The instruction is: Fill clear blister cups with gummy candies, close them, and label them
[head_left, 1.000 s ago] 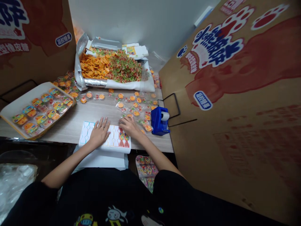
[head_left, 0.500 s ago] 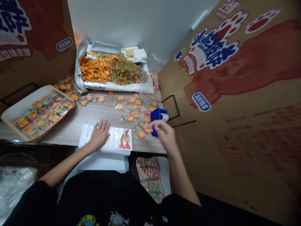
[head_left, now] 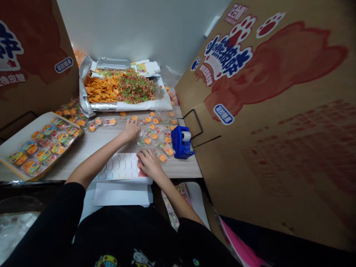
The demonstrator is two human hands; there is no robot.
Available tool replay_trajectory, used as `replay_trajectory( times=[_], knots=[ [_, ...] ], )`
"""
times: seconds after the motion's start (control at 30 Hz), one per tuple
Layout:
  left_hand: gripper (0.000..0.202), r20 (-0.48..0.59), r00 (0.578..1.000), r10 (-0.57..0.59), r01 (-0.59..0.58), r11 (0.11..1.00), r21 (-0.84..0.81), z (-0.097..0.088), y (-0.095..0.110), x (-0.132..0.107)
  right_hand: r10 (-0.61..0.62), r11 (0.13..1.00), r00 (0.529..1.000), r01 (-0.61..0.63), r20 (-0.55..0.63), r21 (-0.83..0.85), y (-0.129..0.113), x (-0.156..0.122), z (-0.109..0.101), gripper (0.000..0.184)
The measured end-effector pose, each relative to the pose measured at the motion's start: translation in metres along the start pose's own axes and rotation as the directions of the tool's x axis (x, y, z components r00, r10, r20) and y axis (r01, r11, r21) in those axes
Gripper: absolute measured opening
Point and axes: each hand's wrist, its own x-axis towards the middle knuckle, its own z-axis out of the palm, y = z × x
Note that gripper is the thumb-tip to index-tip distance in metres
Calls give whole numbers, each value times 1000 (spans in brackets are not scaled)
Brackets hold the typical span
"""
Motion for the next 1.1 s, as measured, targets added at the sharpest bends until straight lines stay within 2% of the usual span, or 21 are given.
replay_trajectory(
  times=[0.1,0.17,0.23,0.27,0.33,0.37,0.4,0.43,0.5,0.57,0.6,0.67,0.7,0.73,0.77,0.8,0.87,0.93,1.03,1.1],
  knots=[
    [14,-57,996,-69,66,996,-52,-4,-2,-4,-9,1000,996,9,-91,-4,8,-7,10,18],
    [14,-107,988,-114,103,990,-99,-1,-1,-20,-33,999,987,36,-155,16,14,-11,15,17],
    [21,-190,964,-187,120,941,-315,10,2,-46,-56,997,977,67,-206,44,17,-12,18,18],
    [23,-227,942,-246,100,854,-511,19,4,-62,-62,995,972,79,-227,66,18,-12,18,18],
    [28,-208,912,-354,13,530,-848,38,8,-94,-69,985,961,108,-266,134,20,-11,16,18],
    [31,-177,905,-387,-23,372,-928,48,9,-107,-77,974,956,133,-282,185,22,-11,12,18],
    [34,-150,901,-406,-41,266,-963,57,9,-119,-87,955,951,165,-298,245,25,-11,7,17],
    [36,-136,895,-424,-51,206,-977,64,9,-127,-97,930,946,197,-311,309,29,-12,-2,16],
    [38,-138,875,-465,-68,164,-984,74,7,-135,-82,870,935,236,-344,434,41,-17,-26,13],
    [41,-139,868,-476,-86,131,-988,78,4,-135,41,817,907,211,-418,537,56,-25,-59,10],
    [42,-136,871,-473,-97,106,-990,79,2,-134,163,790,856,184,-490,584,63,-29,-76,9],
    [46,-123,875,-467,-113,51,-992,80,-2,-131,369,724,670,228,-644,651,72,-35,-106,7],
    [48,-111,875,-471,-113,24,-993,81,-3,-130,425,687,598,275,-679,672,73,-35,-115,7],
    [48,-94,874,-477,-107,0,-994,81,-3,-129,461,645,565,315,-684,696,71,-33,-119,9],
    [48,-73,871,-486,-97,-23,-995,82,-3,-129,475,594,583,340,-659,729,66,-27,-118,13],
    [48,-52,868,-494,-85,-44,-995,83,-3,-129,475,533,638,339,-606,775,59,-18,-112,17],
    [47,-20,861,-508,-69,-78,-995,83,-1,-130,439,397,778,281,-450,874,41,5,-86,26],
    [44,-12,851,-524,-64,-82,-995,81,0,-130,399,277,858,223,-324,934,20,29,-53,30],
    [38,-24,830,-557,-59,-45,-997,78,1,-130,390,203,890,168,-237,965,-3,51,-13,36],
    [35,-35,818,-575,-64,-31,-997,76,1,-129,416,203,878,165,-237,965,-10,54,2,36]
  ],
)
